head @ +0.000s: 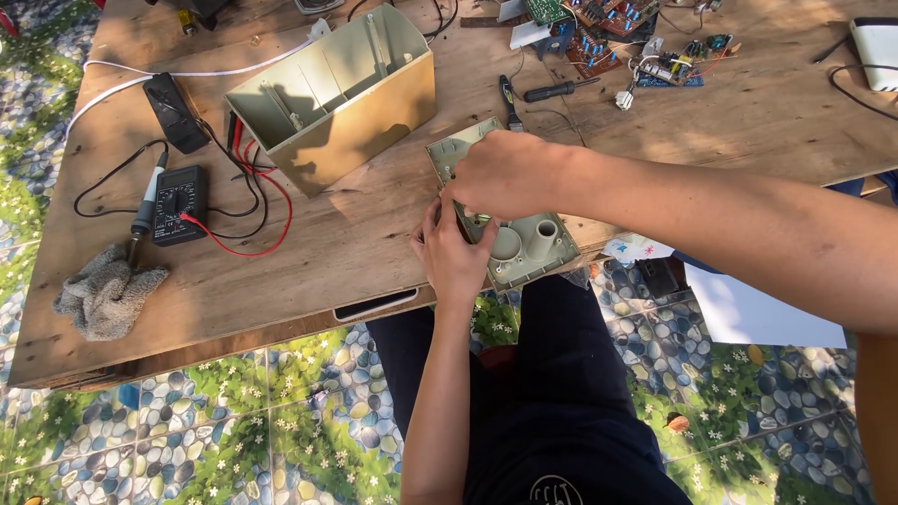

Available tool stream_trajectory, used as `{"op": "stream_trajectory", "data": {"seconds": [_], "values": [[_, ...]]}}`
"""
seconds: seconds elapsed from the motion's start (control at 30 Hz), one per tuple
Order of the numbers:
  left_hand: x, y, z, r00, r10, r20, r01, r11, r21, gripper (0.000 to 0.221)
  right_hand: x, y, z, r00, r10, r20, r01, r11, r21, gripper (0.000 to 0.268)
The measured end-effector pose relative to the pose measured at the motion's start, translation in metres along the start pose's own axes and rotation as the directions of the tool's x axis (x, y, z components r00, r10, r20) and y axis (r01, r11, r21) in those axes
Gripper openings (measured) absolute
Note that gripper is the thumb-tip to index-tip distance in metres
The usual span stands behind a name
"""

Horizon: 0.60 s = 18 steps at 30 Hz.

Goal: Securing a speaker driver into a plastic housing using a manual screwdriver and screws on a repair bench.

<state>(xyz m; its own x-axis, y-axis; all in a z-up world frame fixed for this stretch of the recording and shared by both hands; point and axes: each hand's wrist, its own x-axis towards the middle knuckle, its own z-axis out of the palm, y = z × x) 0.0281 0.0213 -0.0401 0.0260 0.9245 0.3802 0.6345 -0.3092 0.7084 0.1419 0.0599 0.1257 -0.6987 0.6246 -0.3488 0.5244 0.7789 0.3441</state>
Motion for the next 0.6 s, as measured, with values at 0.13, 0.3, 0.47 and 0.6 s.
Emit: {"op": "stream_trajectory", "data": {"seconds": [0.13,0.3,0.47,0.6], "values": [[0.0,0.006,-0.007,1.0,0.011,-0.01,-0.012,1.0,-0.009,0.082,-0.002,0.006,0.005,1.0,0.012,-0.025,-0.011,1.0,0.022,0.03],[-0.001,0.01,-0.013,1.0,-0.005,0.004,0.005,1.0,-0.014,0.08,-0.019,0.009,0.003,1.0,0.013,0.004,-0.012,0.996,-0.093,0.021],[0.001,0.006,-0.009,1.0,-0.013,0.004,0.013,1.0,-0.008,0.08,-0.028,0.009,0.016,0.965,-0.188,-0.181,0.094,0.898,-0.429,0.005],[0.001,0.006,-0.008,1.0,-0.021,0.008,0.021,1.0,0.009,0.081,-0.018,0.019,0.02,0.989,-0.124,-0.076,0.107,0.975,-0.193,0.011]]}}
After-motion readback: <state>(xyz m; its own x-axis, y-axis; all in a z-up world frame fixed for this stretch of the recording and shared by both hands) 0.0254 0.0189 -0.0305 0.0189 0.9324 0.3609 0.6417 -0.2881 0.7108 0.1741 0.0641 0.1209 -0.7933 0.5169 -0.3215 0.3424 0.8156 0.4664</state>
